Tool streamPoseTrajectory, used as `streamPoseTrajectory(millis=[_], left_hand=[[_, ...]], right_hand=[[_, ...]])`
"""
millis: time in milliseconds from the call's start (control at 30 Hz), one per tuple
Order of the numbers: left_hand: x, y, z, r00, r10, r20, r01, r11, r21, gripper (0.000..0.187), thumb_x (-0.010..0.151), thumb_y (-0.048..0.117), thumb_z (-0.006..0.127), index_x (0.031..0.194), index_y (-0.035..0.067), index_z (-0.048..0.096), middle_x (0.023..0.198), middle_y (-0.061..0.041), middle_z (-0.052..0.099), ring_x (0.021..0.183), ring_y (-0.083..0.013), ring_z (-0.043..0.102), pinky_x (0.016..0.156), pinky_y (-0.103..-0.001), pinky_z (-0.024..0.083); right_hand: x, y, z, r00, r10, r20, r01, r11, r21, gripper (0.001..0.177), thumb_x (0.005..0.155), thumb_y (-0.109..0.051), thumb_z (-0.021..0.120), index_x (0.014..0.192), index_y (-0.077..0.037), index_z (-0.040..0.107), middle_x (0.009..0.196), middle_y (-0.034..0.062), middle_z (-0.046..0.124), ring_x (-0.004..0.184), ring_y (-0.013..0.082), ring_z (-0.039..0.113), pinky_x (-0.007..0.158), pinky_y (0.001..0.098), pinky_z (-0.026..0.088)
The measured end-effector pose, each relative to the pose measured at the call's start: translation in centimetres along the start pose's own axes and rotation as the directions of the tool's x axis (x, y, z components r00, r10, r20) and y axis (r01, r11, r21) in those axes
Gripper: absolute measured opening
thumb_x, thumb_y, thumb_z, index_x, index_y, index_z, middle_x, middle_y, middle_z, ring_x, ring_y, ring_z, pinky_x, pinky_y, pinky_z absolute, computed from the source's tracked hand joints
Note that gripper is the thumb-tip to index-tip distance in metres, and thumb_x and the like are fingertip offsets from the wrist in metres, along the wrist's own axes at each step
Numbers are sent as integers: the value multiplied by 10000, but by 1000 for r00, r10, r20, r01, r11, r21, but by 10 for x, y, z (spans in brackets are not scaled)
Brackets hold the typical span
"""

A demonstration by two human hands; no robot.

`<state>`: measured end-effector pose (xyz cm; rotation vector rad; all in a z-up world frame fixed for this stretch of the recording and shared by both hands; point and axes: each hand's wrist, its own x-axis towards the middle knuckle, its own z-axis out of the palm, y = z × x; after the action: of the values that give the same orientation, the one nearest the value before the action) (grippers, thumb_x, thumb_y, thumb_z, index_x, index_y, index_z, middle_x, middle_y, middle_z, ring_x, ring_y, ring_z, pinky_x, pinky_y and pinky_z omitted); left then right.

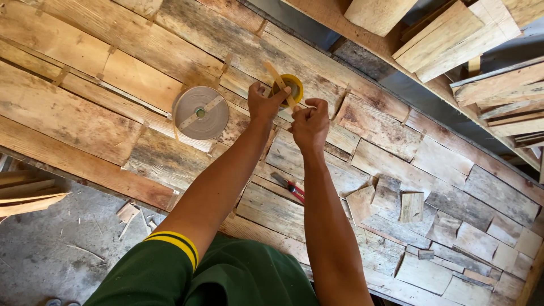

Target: Applying and trimming small pieces of wood to create a mosaic-like surface on a wooden panel.

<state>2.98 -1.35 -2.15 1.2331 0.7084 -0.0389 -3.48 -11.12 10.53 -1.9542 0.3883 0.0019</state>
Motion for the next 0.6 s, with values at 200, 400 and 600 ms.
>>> streamPoseTrajectory(millis=[200,400,600], left_hand=[[-12,10,1,996,-61,-60,63,998,23,1069,641,254,971,1472,-5,350,1491,-229,455,1359,-342,510,1057,-396,524],[-23,18,-2,993,-105,-57,107,994,26,987,674,301,945,1454,13,413,1467,-199,511,1345,-330,542,1080,-387,506],[-25,8,-8,999,-16,28,16,1000,14,998,769,507,883,1450,14,346,1383,-203,478,1288,-301,513,1050,-404,491]], right_hand=[[-41,-23,-39,999,-31,26,32,999,-34,252,973,-36,643,1162,19,487,762,96,669,566,131,641,454,293,551],[-78,-55,-73,983,-177,48,182,975,-131,211,980,-32,640,1148,23,525,774,78,679,608,116,650,475,270,569],[-76,-83,-77,907,-419,32,414,879,-237,203,1028,-14,662,1193,15,549,857,78,702,747,118,666,645,250,525]])
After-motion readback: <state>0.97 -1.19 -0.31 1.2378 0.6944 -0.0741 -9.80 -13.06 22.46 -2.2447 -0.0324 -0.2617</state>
